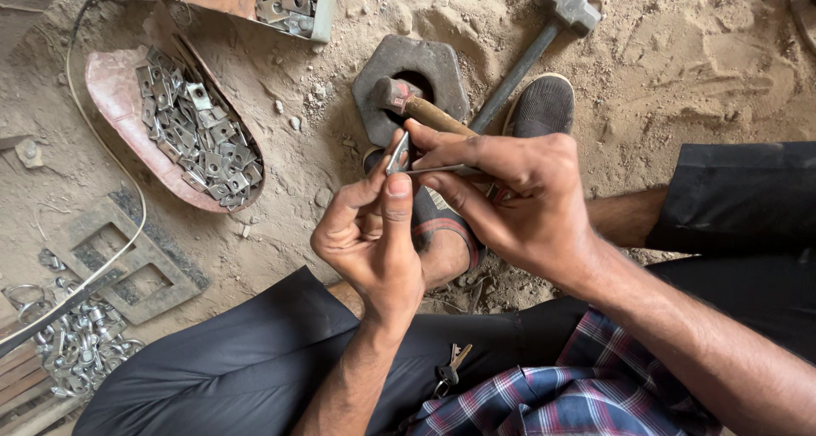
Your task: The person straightens and flattens metal pieces by placing them on a heavy metal block and striking them with a hammer, handling them one at a time and picking them up from a pile on the ground.
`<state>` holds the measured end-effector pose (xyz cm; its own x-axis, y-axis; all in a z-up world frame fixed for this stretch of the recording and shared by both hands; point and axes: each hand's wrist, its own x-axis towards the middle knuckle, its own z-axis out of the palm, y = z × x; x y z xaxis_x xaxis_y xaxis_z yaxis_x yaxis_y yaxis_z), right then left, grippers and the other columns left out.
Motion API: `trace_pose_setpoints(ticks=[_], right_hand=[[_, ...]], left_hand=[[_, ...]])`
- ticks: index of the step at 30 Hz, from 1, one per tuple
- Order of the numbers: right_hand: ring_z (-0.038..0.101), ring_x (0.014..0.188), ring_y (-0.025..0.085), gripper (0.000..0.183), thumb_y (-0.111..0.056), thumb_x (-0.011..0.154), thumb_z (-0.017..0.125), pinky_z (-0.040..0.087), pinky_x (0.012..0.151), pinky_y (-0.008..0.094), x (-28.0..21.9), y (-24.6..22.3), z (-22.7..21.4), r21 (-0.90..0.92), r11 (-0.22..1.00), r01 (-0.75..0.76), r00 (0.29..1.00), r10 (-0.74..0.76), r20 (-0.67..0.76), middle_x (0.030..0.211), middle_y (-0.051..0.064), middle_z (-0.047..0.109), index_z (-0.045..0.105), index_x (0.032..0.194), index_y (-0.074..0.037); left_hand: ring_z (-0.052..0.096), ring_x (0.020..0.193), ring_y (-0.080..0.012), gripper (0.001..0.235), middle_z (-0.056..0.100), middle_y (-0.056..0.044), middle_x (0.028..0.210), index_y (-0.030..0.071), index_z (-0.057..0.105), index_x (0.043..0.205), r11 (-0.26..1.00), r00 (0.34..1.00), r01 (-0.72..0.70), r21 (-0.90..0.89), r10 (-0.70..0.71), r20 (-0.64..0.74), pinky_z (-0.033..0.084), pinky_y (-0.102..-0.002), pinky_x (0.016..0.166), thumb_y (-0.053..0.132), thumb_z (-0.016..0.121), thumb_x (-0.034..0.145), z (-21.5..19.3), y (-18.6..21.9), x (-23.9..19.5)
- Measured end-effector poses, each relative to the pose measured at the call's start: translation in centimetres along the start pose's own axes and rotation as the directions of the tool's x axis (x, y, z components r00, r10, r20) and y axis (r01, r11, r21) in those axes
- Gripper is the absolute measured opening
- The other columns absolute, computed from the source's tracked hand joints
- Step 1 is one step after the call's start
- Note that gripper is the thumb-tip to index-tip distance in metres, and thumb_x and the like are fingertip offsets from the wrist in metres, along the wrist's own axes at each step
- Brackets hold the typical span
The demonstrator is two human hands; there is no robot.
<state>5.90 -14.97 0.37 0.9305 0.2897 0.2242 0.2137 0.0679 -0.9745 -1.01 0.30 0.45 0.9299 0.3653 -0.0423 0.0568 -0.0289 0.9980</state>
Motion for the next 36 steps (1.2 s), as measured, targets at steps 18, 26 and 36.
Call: trace_pose_setpoints(ticks=[18, 26, 36], right_hand=[[0.070, 0.070, 0.005, 0.015, -0.003, 0.096, 0.075, 0.051, 0.055, 0.016, -0.9, 1.5, -0.8, -0.013, 0.965, -0.262, 0.965, 0.262, -0.034, 0.101, 0.011, 0.081, 0.076, 0.111, 0.001], [0.072, 0.076, 0.006, 0.018, -0.003, 0.096, 0.076, 0.055, 0.062, 0.018, -1.2, 1.5, -0.6, 0.031, 0.950, -0.310, 0.950, 0.311, -0.038, 0.095, 0.009, 0.080, 0.076, 0.114, 0.001], [0.075, 0.086, 0.011, 0.020, -0.003, 0.097, 0.076, 0.063, 0.074, 0.022, -0.8, 1.3, -1.1, 0.044, 0.958, -0.284, 0.959, 0.284, -0.007, 0.100, 0.011, 0.079, 0.075, 0.116, 0.001]], left_hand=[[0.076, 0.103, -0.0193, 0.025, 0.076, -0.017, 0.112, -0.003, 0.066, 0.127, 0.965, 0.982, 0.184, -0.184, -0.188, -0.001, 0.067, -0.034, 0.092, -0.002, 0.065, 0.103, 0.6, 1.3, 2.4], [0.074, 0.104, -0.0162, 0.035, 0.076, -0.016, 0.118, -0.003, 0.066, 0.136, 0.996, 0.996, 0.079, 0.039, -0.080, 0.028, 0.062, -0.024, 0.090, -0.004, 0.068, 0.102, 0.1, 0.9, 1.7], [0.074, 0.112, -0.0170, 0.031, 0.074, -0.017, 0.126, -0.001, 0.065, 0.137, 0.991, 0.994, -0.019, 0.136, 0.005, 0.105, 0.065, -0.027, 0.097, -0.002, 0.064, 0.106, 0.2, 1.8, 1.4]])
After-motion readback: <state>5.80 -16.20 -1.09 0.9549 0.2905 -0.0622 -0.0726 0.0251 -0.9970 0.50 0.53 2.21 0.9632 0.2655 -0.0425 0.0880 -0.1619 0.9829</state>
